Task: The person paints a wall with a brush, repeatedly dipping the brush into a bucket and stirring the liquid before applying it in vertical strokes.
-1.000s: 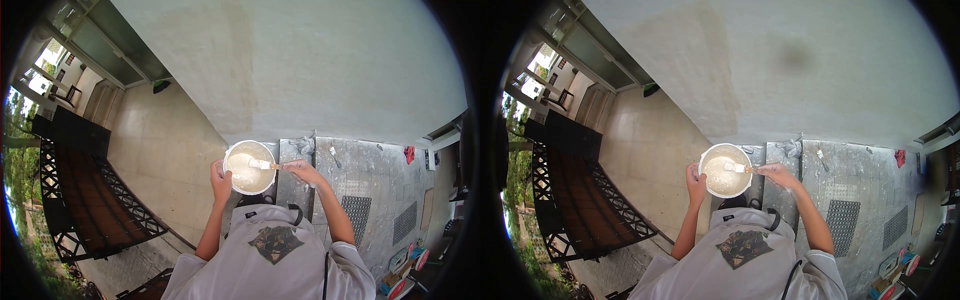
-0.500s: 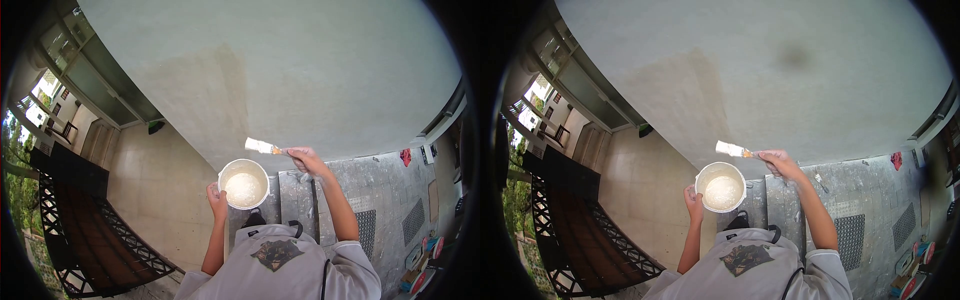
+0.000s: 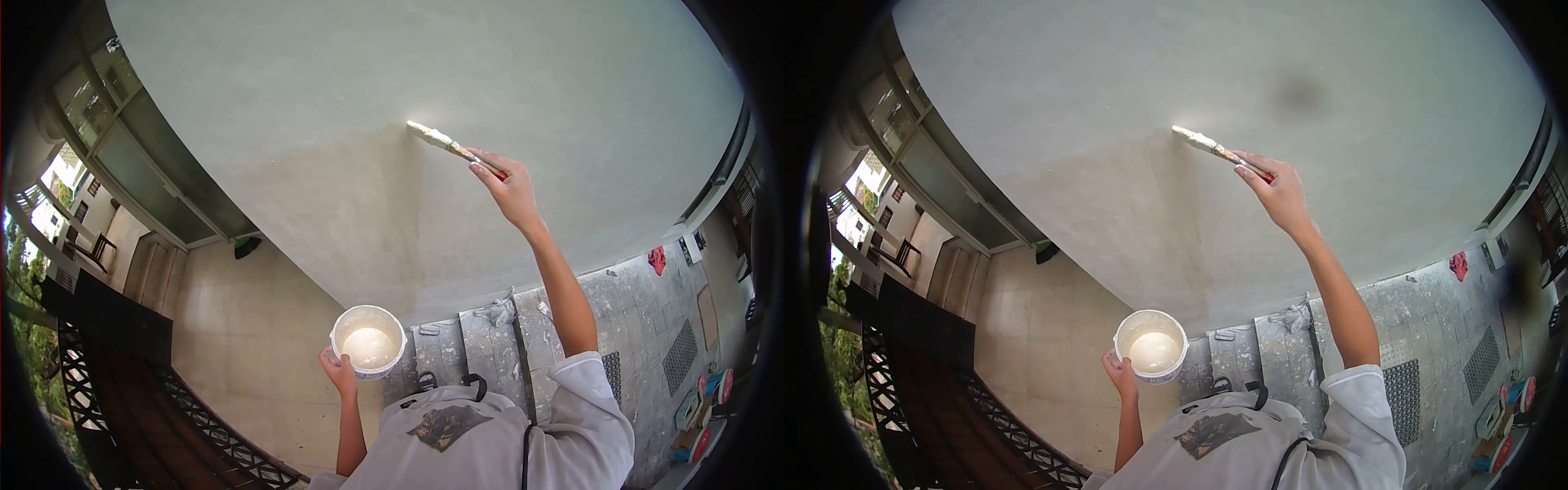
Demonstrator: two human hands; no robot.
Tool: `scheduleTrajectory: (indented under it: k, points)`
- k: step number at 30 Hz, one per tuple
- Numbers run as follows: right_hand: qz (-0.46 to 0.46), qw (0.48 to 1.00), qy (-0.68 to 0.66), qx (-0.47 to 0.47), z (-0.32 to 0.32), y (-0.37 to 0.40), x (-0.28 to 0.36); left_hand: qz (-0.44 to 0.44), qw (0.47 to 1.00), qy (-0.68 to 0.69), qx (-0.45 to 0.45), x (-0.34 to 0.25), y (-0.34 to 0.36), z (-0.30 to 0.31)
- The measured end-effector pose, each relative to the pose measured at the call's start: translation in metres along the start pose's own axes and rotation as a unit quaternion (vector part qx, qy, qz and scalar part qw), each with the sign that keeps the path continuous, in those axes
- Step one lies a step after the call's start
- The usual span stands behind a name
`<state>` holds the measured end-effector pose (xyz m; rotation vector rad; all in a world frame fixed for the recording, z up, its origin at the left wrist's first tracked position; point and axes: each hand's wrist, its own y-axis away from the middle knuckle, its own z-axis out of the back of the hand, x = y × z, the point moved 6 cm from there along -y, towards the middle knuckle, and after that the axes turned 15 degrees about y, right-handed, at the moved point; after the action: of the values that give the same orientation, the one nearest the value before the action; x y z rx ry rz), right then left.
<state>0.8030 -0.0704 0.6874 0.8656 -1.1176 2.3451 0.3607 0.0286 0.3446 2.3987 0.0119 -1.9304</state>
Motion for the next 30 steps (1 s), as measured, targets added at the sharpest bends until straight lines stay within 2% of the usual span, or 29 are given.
scheduleTrajectory:
  k: [3,6,9,12,18,21,24,27,30]
  points:
    - [0.057,0.976,0.211,0.018,-0.011,0.012,-0.005,0.010,0.998,-0.061,-0.026,0.020,-0.019,0.039]
    - [0.117,0.935,0.335,0.004,-0.031,0.042,-0.031,0.011,0.993,-0.100,-0.055,0.033,-0.028,0.072]
    - [0.102,0.912,0.392,0.058,-0.039,0.064,-0.054,0.006,0.991,-0.109,-0.080,0.035,-0.028,0.091]
    - [0.104,0.889,0.428,0.122,-0.050,0.081,-0.072,0.031,0.979,-0.173,-0.101,0.068,-0.038,0.127]
    - [0.073,0.896,0.418,0.132,-0.059,0.089,-0.083,0.080,0.962,-0.234,-0.111,0.100,-0.038,0.157]
    - [0.080,0.892,0.434,0.098,-0.055,0.080,-0.069,0.068,0.961,-0.235,-0.129,0.130,-0.037,0.180]
    - [0.096,0.891,0.441,0.047,-0.042,0.066,-0.040,0.014,0.969,-0.185,-0.164,0.139,-0.026,0.188]
    - [0.113,0.896,0.429,-0.031,-0.027,0.058,-0.012,0.077,0.960,-0.178,-0.201,0.153,-0.018,0.203]
    - [0.135,0.900,0.389,-0.144,-0.011,0.051,0.012,0.093,0.960,-0.158,-0.212,0.168,-0.010,0.219]
